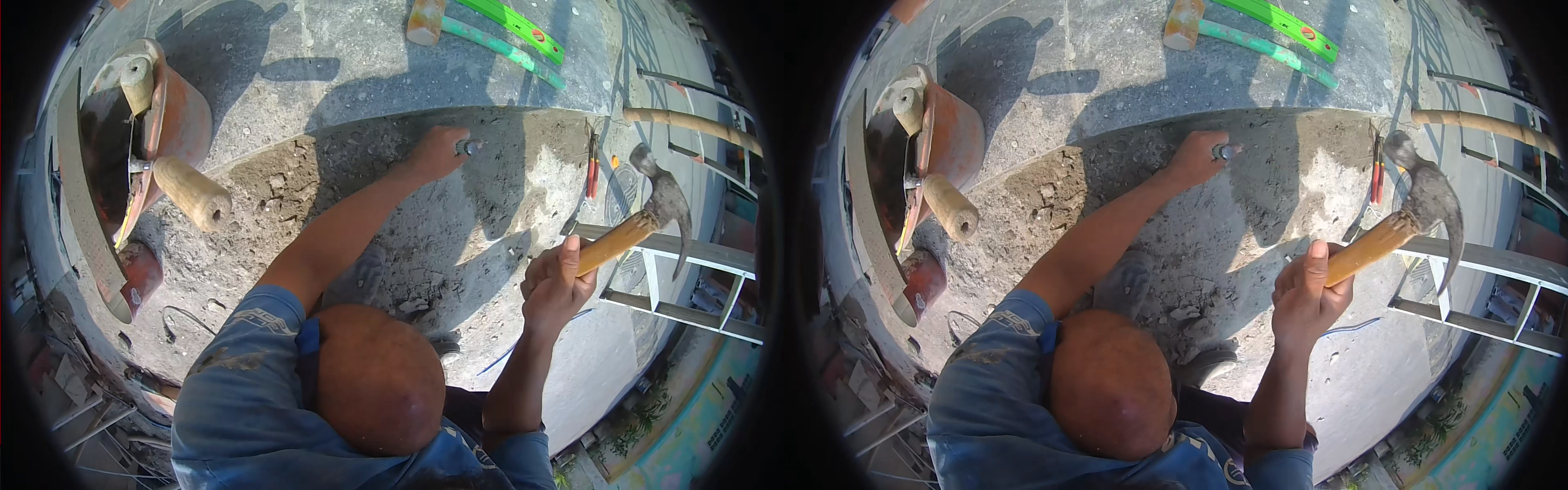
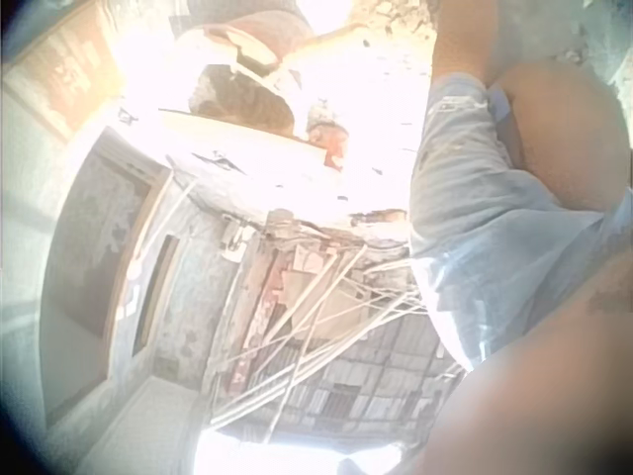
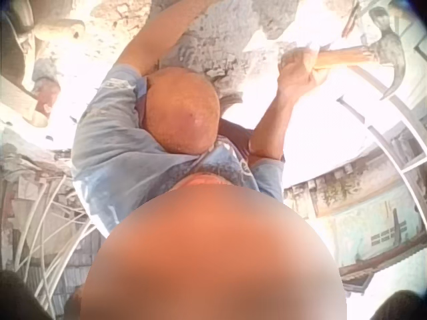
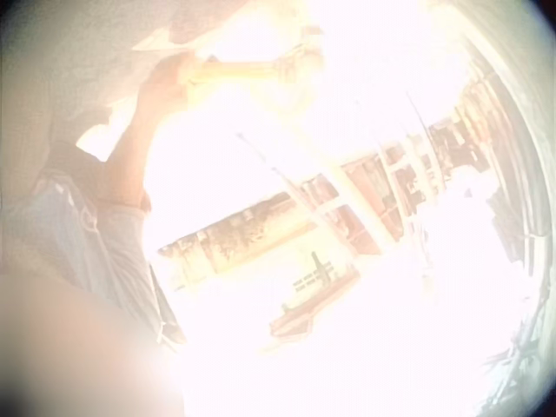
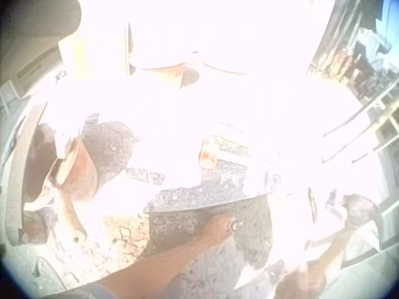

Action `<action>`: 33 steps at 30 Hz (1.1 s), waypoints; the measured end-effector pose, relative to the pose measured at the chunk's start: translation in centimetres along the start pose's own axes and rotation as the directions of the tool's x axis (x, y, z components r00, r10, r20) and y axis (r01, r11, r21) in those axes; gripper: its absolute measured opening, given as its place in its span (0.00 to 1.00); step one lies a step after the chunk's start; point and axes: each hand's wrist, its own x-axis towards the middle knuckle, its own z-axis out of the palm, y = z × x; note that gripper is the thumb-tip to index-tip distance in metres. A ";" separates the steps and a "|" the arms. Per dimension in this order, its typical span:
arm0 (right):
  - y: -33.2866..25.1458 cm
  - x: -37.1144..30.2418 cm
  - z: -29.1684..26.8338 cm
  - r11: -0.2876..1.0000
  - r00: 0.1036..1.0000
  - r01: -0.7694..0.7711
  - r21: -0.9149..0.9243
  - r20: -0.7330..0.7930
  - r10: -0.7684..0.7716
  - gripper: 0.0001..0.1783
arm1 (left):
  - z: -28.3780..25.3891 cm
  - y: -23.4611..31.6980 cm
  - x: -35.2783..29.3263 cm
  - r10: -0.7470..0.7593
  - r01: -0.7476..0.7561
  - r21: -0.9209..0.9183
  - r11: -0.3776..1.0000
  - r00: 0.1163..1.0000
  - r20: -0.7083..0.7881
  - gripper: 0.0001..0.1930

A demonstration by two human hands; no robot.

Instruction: Using a hammer and trowel to repair a concrete ledge or step.

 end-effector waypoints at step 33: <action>-4.7 1.1 -0.2 0.814 0.886 0.457 0.358 -0.102 -0.452 0.25 | -0.1 0.1 0.1 -0.035 0.035 -0.001 0.999 0.999 0.028 0.13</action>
